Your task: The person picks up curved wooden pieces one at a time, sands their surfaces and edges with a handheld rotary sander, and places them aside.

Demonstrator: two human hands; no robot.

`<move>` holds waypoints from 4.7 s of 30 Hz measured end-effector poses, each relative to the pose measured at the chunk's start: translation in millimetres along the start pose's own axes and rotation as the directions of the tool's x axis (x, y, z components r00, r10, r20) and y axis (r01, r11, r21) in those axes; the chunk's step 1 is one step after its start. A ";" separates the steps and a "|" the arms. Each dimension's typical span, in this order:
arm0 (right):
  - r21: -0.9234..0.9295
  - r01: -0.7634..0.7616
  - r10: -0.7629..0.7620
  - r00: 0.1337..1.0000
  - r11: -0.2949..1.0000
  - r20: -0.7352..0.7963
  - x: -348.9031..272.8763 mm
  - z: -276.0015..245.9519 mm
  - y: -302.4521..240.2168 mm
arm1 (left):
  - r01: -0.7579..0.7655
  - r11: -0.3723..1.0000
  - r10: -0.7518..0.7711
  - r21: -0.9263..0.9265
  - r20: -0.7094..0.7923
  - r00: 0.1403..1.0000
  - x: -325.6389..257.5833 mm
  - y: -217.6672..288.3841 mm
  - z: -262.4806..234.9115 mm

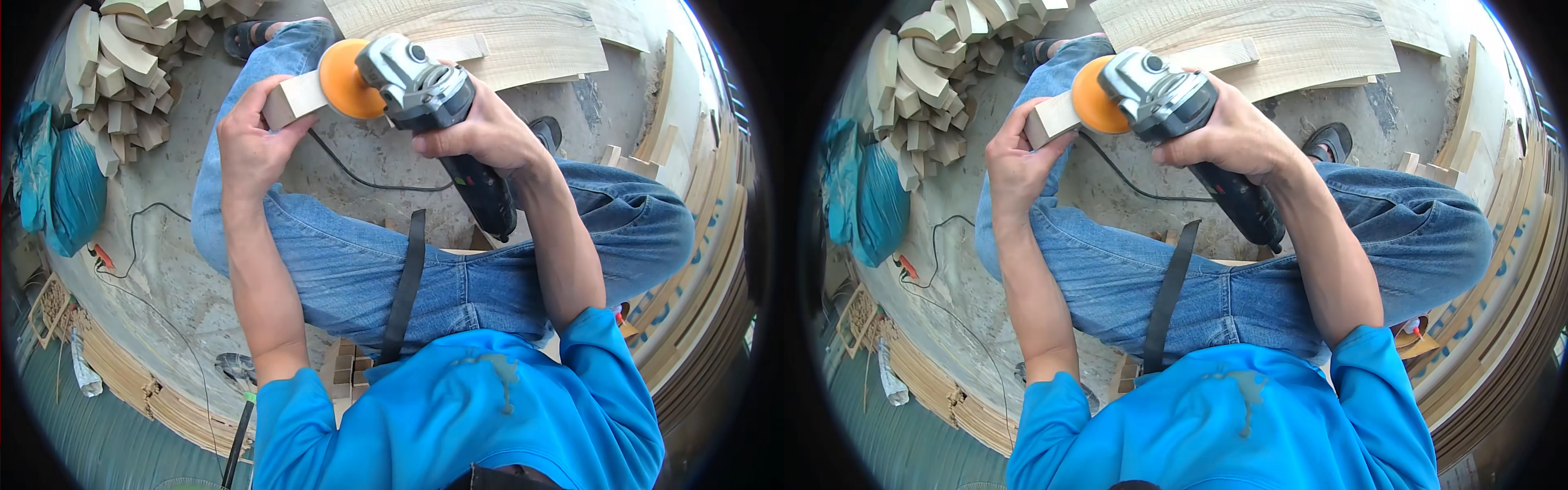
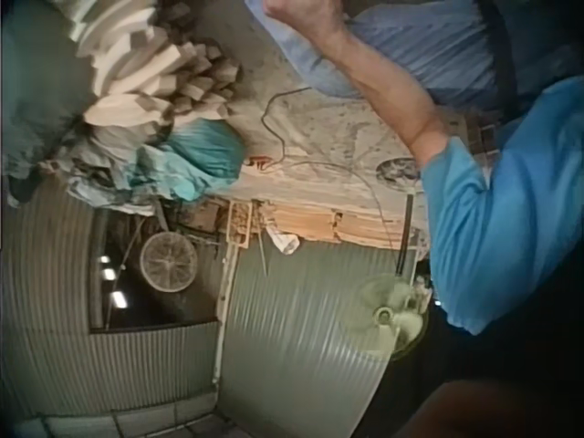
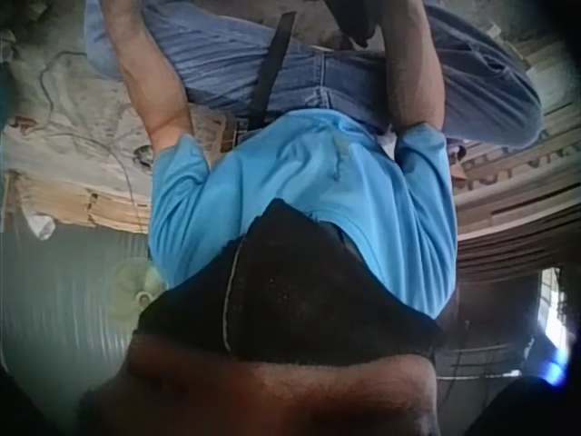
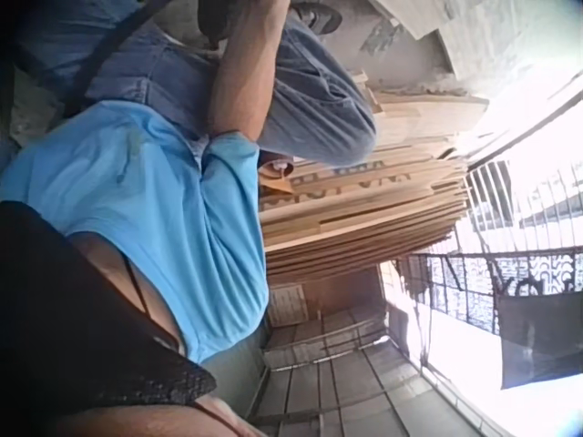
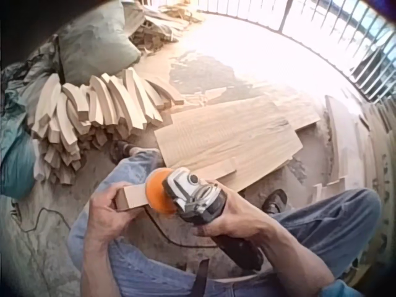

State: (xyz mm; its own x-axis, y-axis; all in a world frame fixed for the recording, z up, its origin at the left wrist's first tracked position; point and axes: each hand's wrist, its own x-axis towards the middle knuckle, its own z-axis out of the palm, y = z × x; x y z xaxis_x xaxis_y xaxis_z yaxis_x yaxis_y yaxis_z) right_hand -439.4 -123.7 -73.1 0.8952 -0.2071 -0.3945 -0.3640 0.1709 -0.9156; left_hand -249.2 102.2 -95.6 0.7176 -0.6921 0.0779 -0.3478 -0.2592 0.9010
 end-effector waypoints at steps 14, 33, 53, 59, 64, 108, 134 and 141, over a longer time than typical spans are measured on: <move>-0.035 -0.104 0.081 0.911 0.994 -0.405 -19.1 -56.8 17.6 | 0.023 0.999 -0.021 -0.047 0.040 0.999 4.0 10.6 -4.1; 0.205 0.117 -0.119 0.993 0.972 -0.002 -3.5 -8.6 8.6 | 0.054 0.995 -0.050 -0.082 0.045 0.998 6.0 6.5 -2.6; 0.098 0.125 -0.114 0.988 0.987 -0.106 4.2 -4.3 19.6 | 0.018 1.000 -0.017 -0.022 0.024 1.000 4.2 11.0 -0.4; 0.024 0.015 -0.009 0.978 1.000 -0.210 -9.7 -27.4 17.3 | 0.026 0.999 -0.025 -0.041 0.037 0.999 7.0 7.7 -3.6; -0.006 -0.045 0.040 0.919 0.999 -0.391 -18.8 -47.9 22.1 | 0.040 0.997 -0.038 -0.070 0.042 0.998 8.2 10.5 -4.1; 0.016 0.082 -0.072 0.941 0.997 -0.331 -2.4 -30.9 14.8 | -0.022 0.999 0.022 0.037 -0.008 1.000 8.9 7.0 0.4; 0.172 0.222 -0.234 0.971 0.960 0.051 -0.9 16.9 -4.9 | -0.045 0.986 0.052 0.159 -0.042 0.998 9.3 5.2 1.1; 0.175 0.214 -0.224 0.974 0.961 0.041 1.0 23.4 -0.8 | -0.070 0.987 0.079 0.147 -0.057 0.995 7.4 1.7 0.6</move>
State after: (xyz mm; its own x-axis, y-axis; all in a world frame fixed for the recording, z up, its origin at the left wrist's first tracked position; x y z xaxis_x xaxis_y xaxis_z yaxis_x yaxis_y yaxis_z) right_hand -432.2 -101.5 -70.9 0.9637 -0.2009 -0.1756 -0.1130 0.2888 -0.9507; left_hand -244.9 96.3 -93.8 0.7209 -0.6711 0.1730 -0.4820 -0.3061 0.8209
